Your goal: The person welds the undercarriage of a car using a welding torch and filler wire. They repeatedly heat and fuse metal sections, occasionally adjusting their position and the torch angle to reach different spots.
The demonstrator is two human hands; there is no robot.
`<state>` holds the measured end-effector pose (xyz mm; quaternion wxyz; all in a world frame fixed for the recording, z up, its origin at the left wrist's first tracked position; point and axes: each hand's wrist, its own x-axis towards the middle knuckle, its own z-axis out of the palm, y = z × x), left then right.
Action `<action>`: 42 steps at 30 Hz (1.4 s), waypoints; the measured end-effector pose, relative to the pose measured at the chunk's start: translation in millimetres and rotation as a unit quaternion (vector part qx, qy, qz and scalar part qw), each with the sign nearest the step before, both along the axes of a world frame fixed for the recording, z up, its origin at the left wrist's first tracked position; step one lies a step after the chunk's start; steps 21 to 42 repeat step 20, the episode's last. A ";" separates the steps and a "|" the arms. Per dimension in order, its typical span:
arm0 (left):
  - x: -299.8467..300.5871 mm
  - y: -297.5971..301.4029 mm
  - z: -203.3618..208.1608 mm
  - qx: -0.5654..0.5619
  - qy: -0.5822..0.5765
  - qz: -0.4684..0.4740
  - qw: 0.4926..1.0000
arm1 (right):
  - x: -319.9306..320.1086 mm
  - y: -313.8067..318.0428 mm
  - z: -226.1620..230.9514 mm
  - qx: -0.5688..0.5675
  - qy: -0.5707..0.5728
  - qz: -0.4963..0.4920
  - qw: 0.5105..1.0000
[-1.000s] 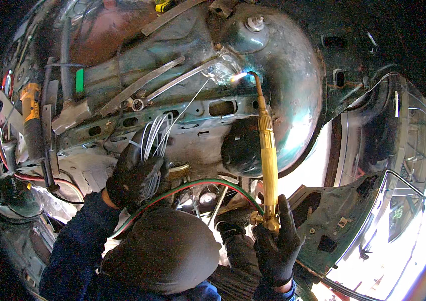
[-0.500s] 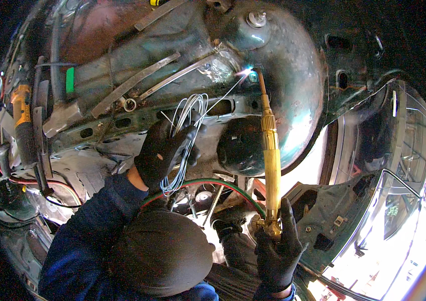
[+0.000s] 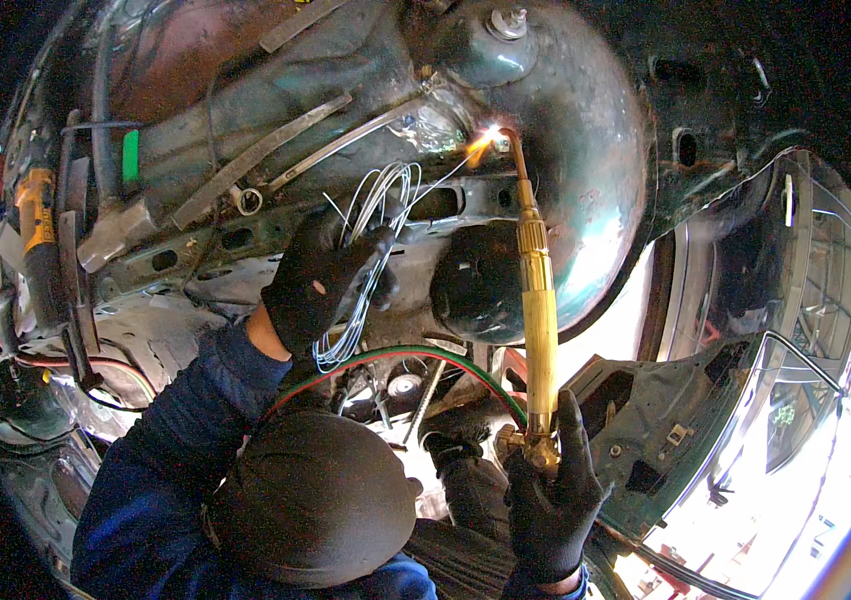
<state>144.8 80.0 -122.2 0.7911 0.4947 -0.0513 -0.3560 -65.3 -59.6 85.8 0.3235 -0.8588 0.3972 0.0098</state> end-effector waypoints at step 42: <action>4.1 4.4 2.6 0.033 -0.032 -0.023 0.999 | -0.6 -0.5 -2.4 -0.001 -0.003 -0.015 1.000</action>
